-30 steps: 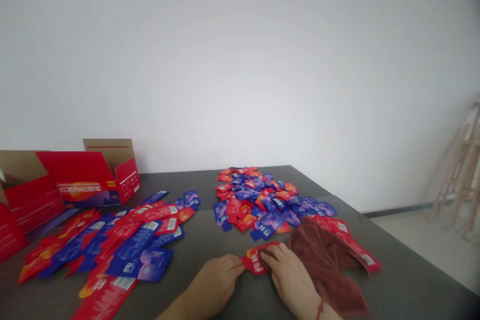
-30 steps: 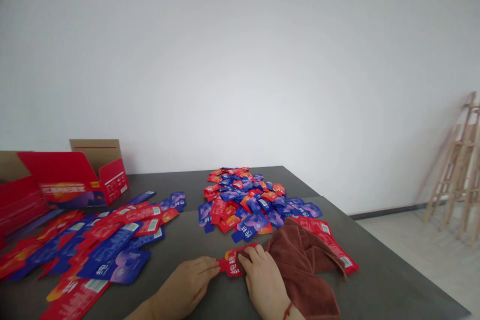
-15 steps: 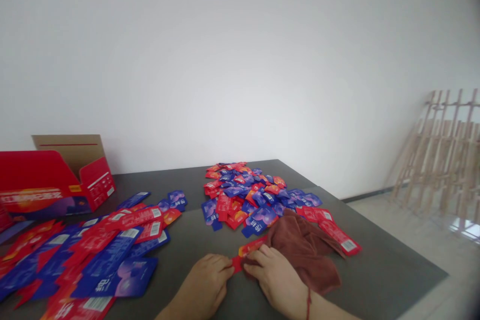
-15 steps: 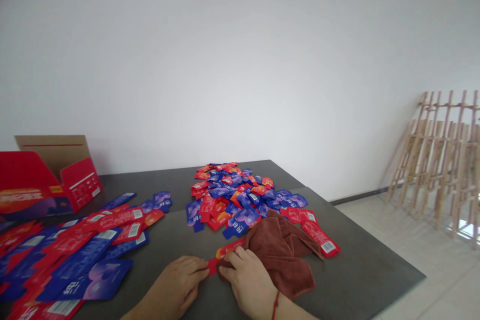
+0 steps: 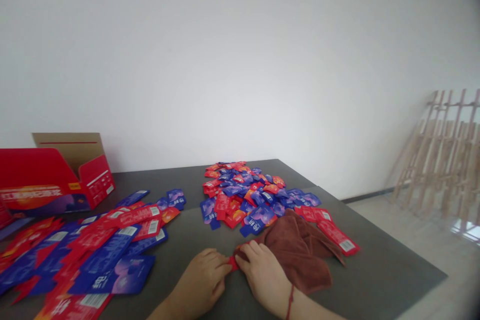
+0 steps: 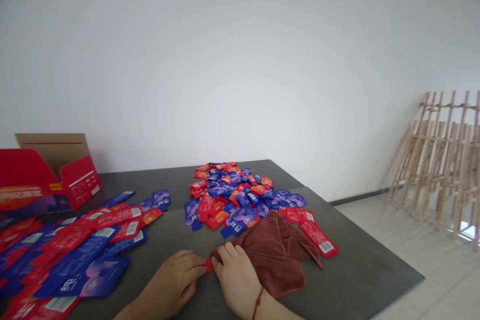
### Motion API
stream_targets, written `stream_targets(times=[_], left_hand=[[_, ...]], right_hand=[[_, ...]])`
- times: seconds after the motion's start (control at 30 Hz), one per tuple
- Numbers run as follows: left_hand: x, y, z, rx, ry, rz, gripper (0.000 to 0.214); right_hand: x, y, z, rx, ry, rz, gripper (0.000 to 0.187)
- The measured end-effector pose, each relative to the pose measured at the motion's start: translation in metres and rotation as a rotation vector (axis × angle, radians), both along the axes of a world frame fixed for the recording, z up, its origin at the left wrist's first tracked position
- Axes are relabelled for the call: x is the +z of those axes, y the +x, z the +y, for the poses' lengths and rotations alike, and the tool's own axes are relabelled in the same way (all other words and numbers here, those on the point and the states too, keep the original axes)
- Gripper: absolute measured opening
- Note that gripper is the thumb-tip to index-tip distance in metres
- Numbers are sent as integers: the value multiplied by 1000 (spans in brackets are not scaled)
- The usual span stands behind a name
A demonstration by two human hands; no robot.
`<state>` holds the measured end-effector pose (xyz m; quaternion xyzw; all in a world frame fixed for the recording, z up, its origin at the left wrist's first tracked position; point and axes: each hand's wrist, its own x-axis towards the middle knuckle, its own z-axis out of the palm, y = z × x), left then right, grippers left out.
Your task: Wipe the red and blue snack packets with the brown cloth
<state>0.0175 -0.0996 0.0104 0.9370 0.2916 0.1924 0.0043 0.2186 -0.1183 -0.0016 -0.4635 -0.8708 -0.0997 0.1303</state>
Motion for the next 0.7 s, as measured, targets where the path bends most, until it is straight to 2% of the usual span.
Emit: stream_targets(times=[0.13, 0.27, 0.37, 0.53, 0.7], left_hand=[[2, -2, -1, -7, -3, 53, 43], [6, -2, -2, -1, -37, 57, 44], [8, -2, -2, 0, -52, 52, 44], [8, -1, -3, -7, -58, 57, 45], [7, -4, -3, -36, -22, 57, 43]], right_hand=[[6, 24, -6, 127, -47, 45, 34], [14, 44, -5, 47, -99, 69, 25], [15, 37, 0, 10, -85, 57, 21], [5, 6, 5, 108, -23, 31, 21], [-3, 15, 2, 184, 18, 61, 24]])
